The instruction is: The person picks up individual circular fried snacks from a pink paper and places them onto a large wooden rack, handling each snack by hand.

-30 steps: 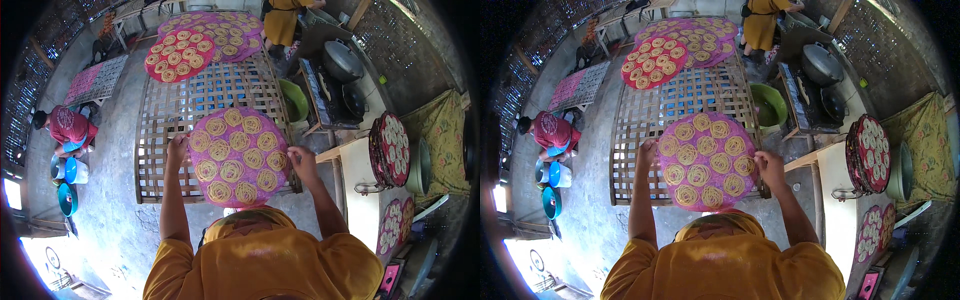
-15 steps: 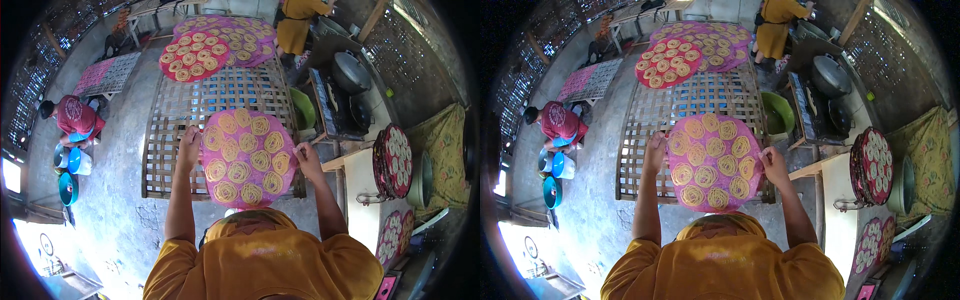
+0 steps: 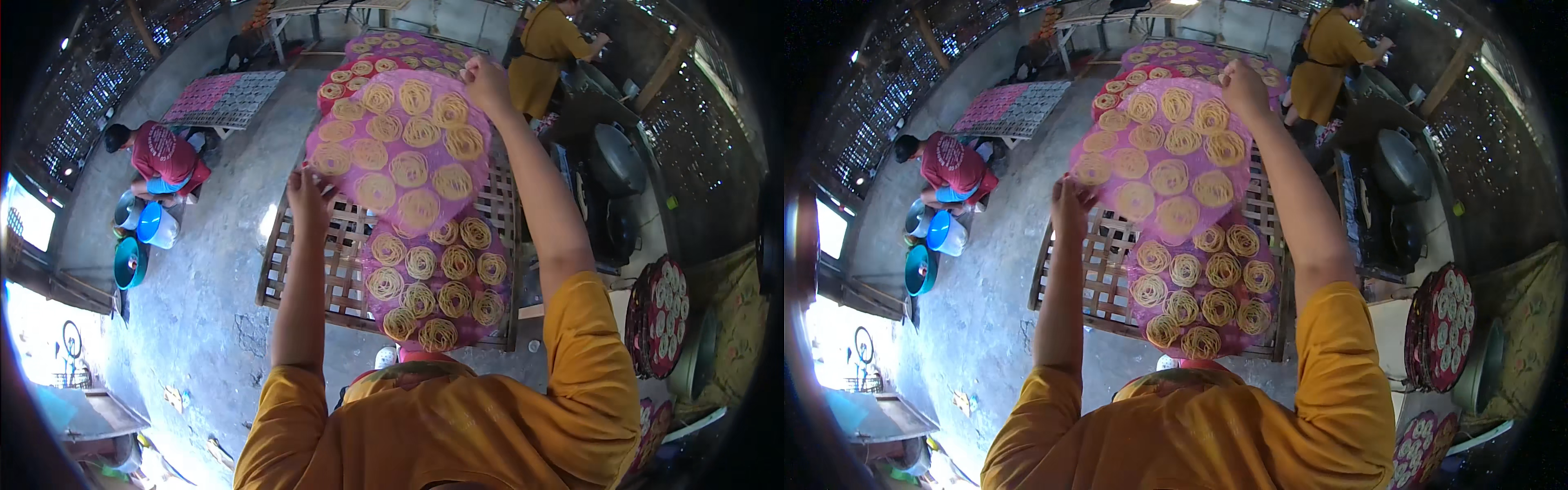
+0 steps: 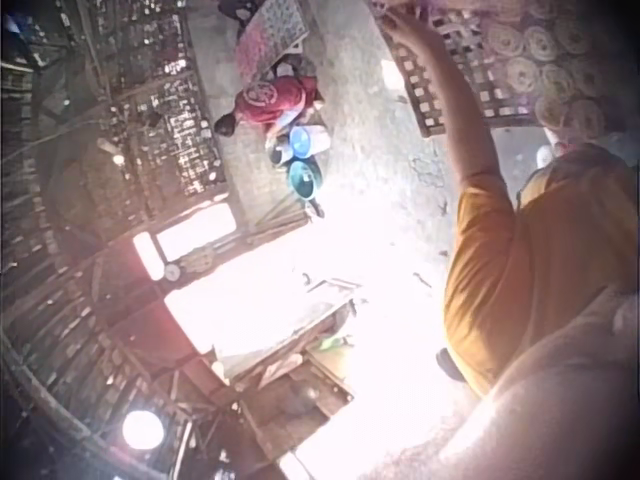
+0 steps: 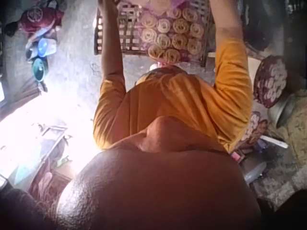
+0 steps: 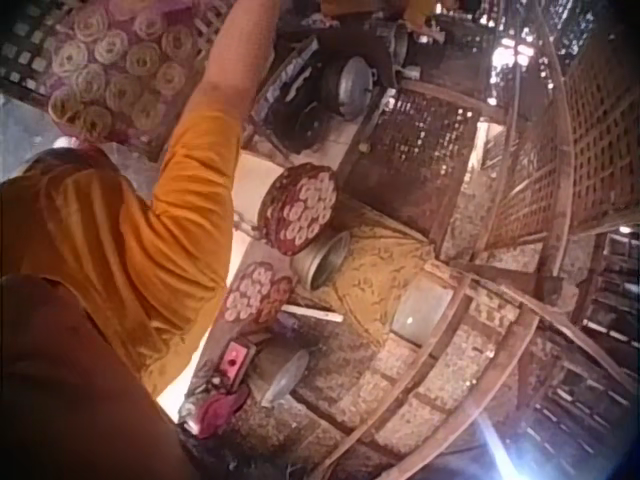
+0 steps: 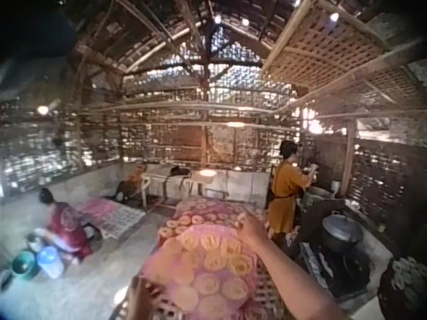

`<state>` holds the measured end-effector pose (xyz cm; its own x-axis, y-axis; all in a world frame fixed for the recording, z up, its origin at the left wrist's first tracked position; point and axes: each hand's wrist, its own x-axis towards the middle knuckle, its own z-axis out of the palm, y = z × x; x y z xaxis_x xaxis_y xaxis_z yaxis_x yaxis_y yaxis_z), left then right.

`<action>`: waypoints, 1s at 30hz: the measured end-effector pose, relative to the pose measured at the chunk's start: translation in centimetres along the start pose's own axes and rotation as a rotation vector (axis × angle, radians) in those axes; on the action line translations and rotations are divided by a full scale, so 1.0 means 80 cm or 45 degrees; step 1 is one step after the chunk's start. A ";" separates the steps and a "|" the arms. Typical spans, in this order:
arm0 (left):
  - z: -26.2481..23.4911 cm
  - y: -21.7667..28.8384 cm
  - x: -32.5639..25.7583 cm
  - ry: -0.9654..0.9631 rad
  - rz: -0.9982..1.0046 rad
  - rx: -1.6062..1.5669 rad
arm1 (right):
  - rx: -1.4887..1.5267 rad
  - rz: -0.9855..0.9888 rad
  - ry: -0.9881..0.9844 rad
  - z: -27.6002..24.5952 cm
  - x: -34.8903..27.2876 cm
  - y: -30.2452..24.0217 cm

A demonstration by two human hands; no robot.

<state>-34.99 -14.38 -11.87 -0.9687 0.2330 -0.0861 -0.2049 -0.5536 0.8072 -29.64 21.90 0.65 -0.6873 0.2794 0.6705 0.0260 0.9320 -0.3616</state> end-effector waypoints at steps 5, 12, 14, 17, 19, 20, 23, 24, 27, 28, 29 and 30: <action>-0.082 -0.061 -0.040 0.143 0.492 1.326 | 0.401 -0.038 -0.480 0.066 -0.099 -0.079; -0.061 -0.070 -0.180 -0.654 0.576 1.734 | 0.400 -0.005 -0.909 0.039 -0.363 -0.118; -0.065 -0.077 -0.203 -0.561 0.571 1.837 | -0.142 -0.317 -0.769 0.037 -0.379 -0.125; -0.063 -0.079 -0.217 -0.500 0.518 1.947 | -0.021 -0.193 -0.883 0.044 -0.380 -0.119; -0.064 -0.079 -0.219 -0.517 0.484 1.960 | 0.110 -0.095 -0.847 0.050 -0.371 -0.116; -0.068 -0.083 -0.218 -0.497 0.493 1.981 | 0.169 -0.039 -0.919 0.054 -0.370 -0.112; -0.060 -0.079 -0.212 -0.495 0.446 2.043 | 0.243 -0.042 -0.892 0.056 -0.366 -0.109; -0.058 -0.078 -0.211 -0.507 0.366 2.085 | 0.263 -0.097 -0.814 0.055 -0.363 -0.114; -0.060 -0.081 -0.210 -0.483 0.379 2.091 | 0.411 -0.012 -0.923 0.042 -0.356 -0.126; -0.060 -0.081 -0.210 -0.481 0.383 2.088 | 0.408 -0.016 -0.922 0.040 -0.356 -0.128; -0.060 -0.080 -0.210 -0.484 0.449 2.015 | 0.474 0.017 -0.925 0.039 -0.355 -0.129; -0.060 -0.081 -0.212 -0.492 0.508 1.942 | 0.542 0.057 -0.930 0.038 -0.357 -0.129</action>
<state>-17.94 -18.61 -18.44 -0.7840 0.5828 0.2136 0.5873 0.5851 0.5592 -12.48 3.56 -16.72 -0.9924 -0.0423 0.1154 -0.1106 0.7164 -0.6888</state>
